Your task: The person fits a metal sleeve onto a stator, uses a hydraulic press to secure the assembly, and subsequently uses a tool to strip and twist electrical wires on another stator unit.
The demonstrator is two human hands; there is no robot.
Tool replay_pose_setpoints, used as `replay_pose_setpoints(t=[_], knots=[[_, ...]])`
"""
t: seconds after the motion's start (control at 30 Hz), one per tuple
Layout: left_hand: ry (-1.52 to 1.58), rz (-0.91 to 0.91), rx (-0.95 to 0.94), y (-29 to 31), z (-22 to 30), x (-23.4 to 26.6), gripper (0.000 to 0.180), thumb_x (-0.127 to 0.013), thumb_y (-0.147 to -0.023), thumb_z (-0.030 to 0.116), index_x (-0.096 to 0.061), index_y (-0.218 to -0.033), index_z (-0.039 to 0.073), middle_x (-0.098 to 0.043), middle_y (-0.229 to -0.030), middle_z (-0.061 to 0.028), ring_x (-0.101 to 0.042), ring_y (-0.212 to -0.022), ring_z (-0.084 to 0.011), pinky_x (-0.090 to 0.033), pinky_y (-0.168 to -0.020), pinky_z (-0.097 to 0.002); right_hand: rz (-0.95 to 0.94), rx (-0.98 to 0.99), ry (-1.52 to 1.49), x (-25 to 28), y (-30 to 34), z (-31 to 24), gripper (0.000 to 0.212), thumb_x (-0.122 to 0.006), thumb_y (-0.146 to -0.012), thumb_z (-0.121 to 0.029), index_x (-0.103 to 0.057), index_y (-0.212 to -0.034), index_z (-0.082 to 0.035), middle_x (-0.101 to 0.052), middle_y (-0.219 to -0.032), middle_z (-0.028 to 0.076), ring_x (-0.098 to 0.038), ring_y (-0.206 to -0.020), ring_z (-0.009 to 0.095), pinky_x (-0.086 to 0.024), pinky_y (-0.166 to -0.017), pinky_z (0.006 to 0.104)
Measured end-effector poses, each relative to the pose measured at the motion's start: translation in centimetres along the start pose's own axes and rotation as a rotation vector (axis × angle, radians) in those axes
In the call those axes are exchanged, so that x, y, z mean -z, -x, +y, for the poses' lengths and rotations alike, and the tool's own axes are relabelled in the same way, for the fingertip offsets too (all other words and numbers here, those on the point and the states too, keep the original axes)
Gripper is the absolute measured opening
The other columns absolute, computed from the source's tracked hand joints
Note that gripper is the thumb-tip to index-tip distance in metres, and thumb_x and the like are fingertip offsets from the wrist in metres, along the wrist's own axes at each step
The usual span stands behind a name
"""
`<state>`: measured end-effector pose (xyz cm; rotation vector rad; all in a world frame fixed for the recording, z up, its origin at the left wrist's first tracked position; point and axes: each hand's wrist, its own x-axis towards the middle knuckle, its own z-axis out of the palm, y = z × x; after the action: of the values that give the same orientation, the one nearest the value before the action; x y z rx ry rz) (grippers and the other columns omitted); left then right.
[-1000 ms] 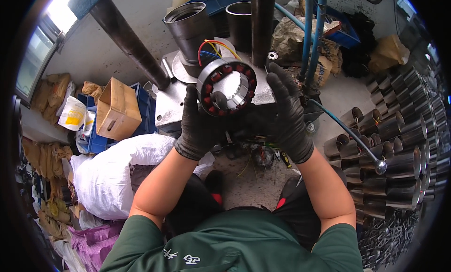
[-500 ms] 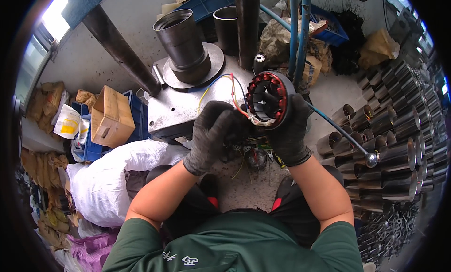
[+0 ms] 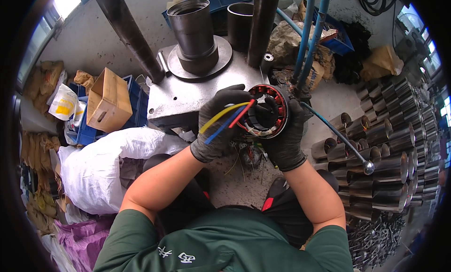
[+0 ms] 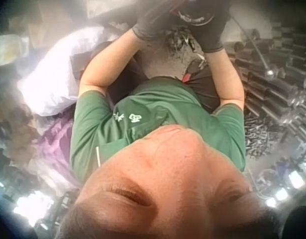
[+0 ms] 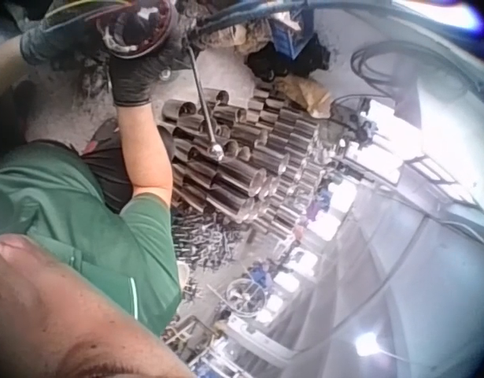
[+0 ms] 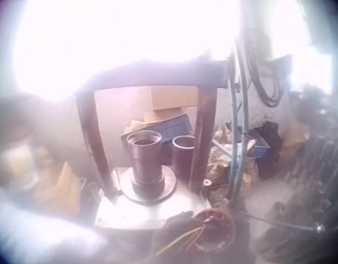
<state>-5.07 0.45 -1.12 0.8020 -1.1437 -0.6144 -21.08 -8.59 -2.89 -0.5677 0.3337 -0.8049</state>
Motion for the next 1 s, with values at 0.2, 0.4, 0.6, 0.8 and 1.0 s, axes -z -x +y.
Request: replay_pose_setpoints(t=[0.2,0.4,0.6,0.8,1.0], knots=[[-1.011,-0.246,-0.259,-1.1,-0.6,0.1,0.046,-0.081,-0.065,0.021,-0.069,-0.108,0.013,-0.070,-0.107,-0.0096,-0.054,-0.127,-0.0350,-0.038,-0.111,-0.0509,-0.148,-0.044,0.153,-1.3,1.2,1.0,0.069,-0.048,-0.099,-0.054,-0.044,-0.148,-0.005,-0.055,-0.143,0.013,-0.054,-0.131,0.026,-0.040,-0.113,0.0397],[-1.317,-0.441,-0.116,-1.3,0.2,0.3,0.045,-0.076,-0.073,0.033,-0.069,-0.112,0.014,-0.069,-0.115,-0.0105,-0.053,-0.130,-0.0334,-0.025,-0.119,-0.0540,-0.211,-0.104,0.181,-1.0,1.2,1.2,0.070,-0.047,-0.100,-0.054,-0.042,-0.149,-0.005,-0.053,-0.144,0.014,-0.052,-0.133,0.027,-0.040,-0.114,0.0413],[-1.128,-0.299,-0.205,-0.4,-0.4,1.0,0.039,-0.077,-0.078,0.026,-0.069,-0.115,0.015,-0.072,-0.112,-0.0093,-0.056,-0.127,-0.0325,-0.032,-0.115,-0.0531,-0.169,-0.091,0.154,-0.9,0.8,0.5,0.072,-0.046,-0.100,-0.058,-0.044,-0.147,-0.004,-0.056,-0.141,0.016,-0.056,-0.128,0.031,-0.045,-0.110,0.0439],[-0.729,-0.029,-0.392,-0.8,1.9,2.9,0.053,-0.076,-0.074,0.002,-0.062,-0.125,0.011,-0.065,-0.116,-0.0148,-0.062,-0.112,-0.0346,-0.051,-0.100,-0.0454,-0.089,-0.081,-0.039,-0.7,0.4,-1.7,0.081,-0.046,-0.096,-0.065,-0.043,-0.147,-0.001,-0.053,-0.143,0.022,-0.056,-0.128,0.037,-0.046,-0.109,0.0501],[-0.211,-0.227,-0.052,-0.5,1.9,2.1,0.077,-0.088,-0.070,0.008,-0.055,-0.139,0.013,-0.044,-0.143,-0.0191,-0.057,-0.124,-0.0327,-0.055,-0.097,-0.0409,-0.143,-0.091,-0.117,-0.4,0.4,-2.6,0.082,-0.046,-0.094,-0.068,-0.047,-0.145,-0.004,-0.052,-0.145,0.020,-0.055,-0.127,0.037,-0.043,-0.111,0.0506]])
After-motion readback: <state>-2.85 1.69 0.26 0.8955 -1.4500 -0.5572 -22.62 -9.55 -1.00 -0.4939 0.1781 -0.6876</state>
